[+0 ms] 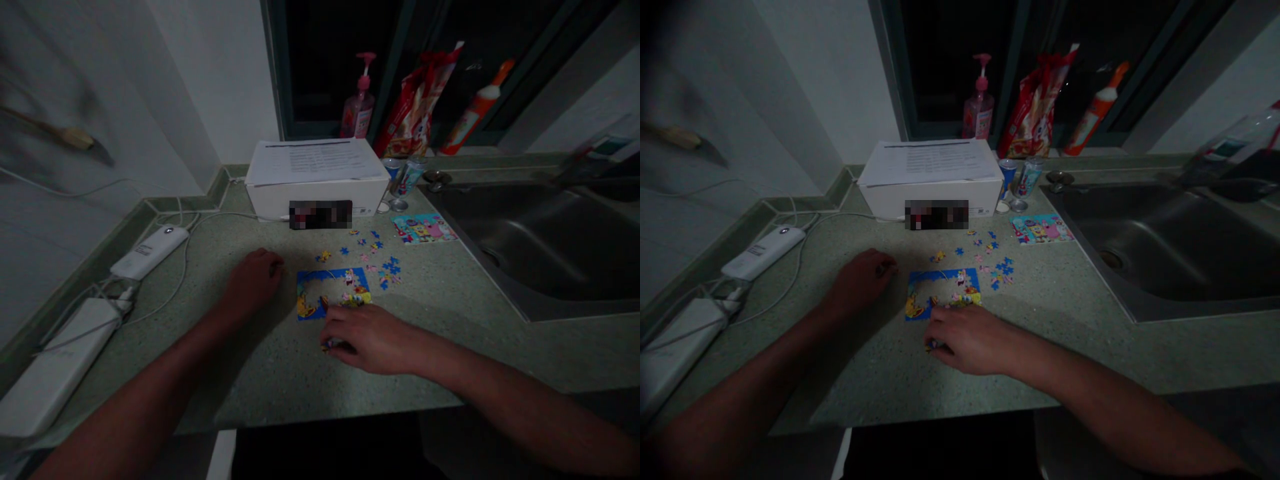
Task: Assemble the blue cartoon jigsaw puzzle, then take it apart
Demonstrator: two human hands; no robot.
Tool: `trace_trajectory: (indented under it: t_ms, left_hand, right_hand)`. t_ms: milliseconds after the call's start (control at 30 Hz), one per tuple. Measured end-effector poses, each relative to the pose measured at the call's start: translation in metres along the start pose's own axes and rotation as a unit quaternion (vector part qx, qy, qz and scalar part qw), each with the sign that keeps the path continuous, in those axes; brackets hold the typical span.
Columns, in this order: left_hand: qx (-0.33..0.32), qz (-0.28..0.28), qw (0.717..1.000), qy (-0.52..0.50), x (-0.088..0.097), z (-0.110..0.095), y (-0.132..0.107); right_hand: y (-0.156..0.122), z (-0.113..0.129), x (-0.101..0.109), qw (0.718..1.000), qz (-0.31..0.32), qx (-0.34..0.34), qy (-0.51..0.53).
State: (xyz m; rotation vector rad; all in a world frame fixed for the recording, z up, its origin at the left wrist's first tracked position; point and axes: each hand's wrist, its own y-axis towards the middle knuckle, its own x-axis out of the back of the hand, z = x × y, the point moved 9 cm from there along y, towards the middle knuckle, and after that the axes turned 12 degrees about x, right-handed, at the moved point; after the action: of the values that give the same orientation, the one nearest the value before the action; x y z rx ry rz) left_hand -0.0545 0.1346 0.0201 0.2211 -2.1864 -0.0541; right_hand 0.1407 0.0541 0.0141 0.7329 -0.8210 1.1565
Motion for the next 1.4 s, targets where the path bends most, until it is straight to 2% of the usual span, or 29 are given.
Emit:
trace_trajectory:
  t_ms: [100, 300, 500, 700, 867, 933, 1000, 1100, 1167, 1300, 1400]
  left_hand:
    - [-0.015, -0.018, 1.0, 0.005, 0.005, -0.015, -0.008]
    - [-0.11, 0.009, 0.994, 0.002, 0.0, -0.051, -0.036]
    - [-0.114, 0.023, 0.993, -0.028, -0.01, -0.048, -0.042]
    - [-0.12, 0.078, 0.985, -0.093, -0.013, -0.065, -0.054]
    - [-0.087, 0.112, 0.983, -0.12, -0.017, -0.067, -0.057]
    - [-0.068, 0.132, 0.979, -0.137, -0.021, -0.064, -0.058]
    - [-0.054, 0.153, 0.972, -0.167, -0.025, -0.063, -0.06]
    - [-0.043, 0.183, 0.958, -0.216, -0.031, -0.066, -0.065]
    - [-0.031, 0.195, 0.953, -0.231, -0.035, -0.068, -0.067]
    - [-0.005, 0.202, 0.948, -0.244, -0.041, -0.063, -0.062]
    - [0.001, 0.169, 0.957, -0.234, -0.031, -0.05, -0.044]
  right_hand:
    - [-0.001, 0.0, 0.003, 1.0, -0.012, 0.002, 0.0]
    - [-0.001, -0.002, 0.002, 1.0, -0.007, 0.0, -0.016]
    - [-0.001, -0.003, 0.005, 1.0, -0.015, 0.005, -0.017]
    - [0.0, -0.002, 0.01, 0.999, -0.026, 0.006, -0.042]
    - [0.001, -0.002, 0.009, 1.0, -0.022, -0.001, 0.016]
    - [0.0, -0.008, 0.011, 0.998, -0.043, -0.015, 0.044]
    - [-0.002, -0.018, 0.019, 0.992, -0.098, -0.042, 0.064]
    - [-0.009, -0.038, 0.031, 0.97, -0.196, -0.097, 0.109]
    - [-0.011, -0.046, 0.031, 0.954, -0.23, -0.119, 0.15]
    - [-0.01, -0.051, 0.028, 0.941, -0.251, -0.121, 0.194]
    - [-0.005, -0.055, 0.04, 0.954, -0.24, -0.088, 0.156]
